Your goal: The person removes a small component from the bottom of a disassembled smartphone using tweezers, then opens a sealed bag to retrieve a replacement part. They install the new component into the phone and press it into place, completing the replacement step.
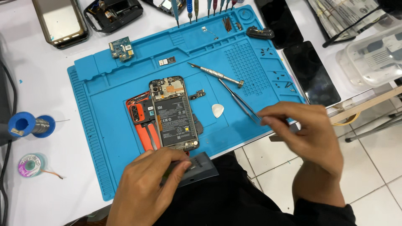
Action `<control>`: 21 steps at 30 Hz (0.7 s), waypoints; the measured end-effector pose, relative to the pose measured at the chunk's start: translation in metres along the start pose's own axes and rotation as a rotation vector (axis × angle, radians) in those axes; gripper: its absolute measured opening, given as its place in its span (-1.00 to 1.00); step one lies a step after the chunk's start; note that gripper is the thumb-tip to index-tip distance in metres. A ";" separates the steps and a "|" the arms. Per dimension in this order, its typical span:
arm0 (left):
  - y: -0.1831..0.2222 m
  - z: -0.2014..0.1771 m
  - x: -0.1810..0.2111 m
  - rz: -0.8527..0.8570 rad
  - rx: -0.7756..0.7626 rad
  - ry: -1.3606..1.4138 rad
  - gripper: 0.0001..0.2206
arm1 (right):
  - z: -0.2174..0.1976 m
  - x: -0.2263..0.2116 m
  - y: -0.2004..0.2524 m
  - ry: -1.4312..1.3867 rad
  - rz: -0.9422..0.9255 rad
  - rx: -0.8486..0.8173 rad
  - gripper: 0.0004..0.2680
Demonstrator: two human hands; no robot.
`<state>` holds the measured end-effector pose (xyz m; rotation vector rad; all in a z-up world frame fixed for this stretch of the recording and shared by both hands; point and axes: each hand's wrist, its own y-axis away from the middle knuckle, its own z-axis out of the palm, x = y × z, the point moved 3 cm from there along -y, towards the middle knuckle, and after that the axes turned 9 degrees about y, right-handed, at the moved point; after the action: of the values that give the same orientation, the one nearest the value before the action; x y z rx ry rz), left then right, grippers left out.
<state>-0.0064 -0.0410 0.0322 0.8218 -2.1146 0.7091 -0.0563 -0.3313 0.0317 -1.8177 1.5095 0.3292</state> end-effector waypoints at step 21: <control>0.011 -0.017 -0.021 -0.115 0.315 -0.049 -0.93 | -0.011 0.037 -0.033 0.415 0.242 -0.037 -0.88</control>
<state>0.0032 -0.0153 0.0230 1.1302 -2.0062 0.9841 -0.0180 -0.3647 0.0294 -1.8090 2.0295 0.0952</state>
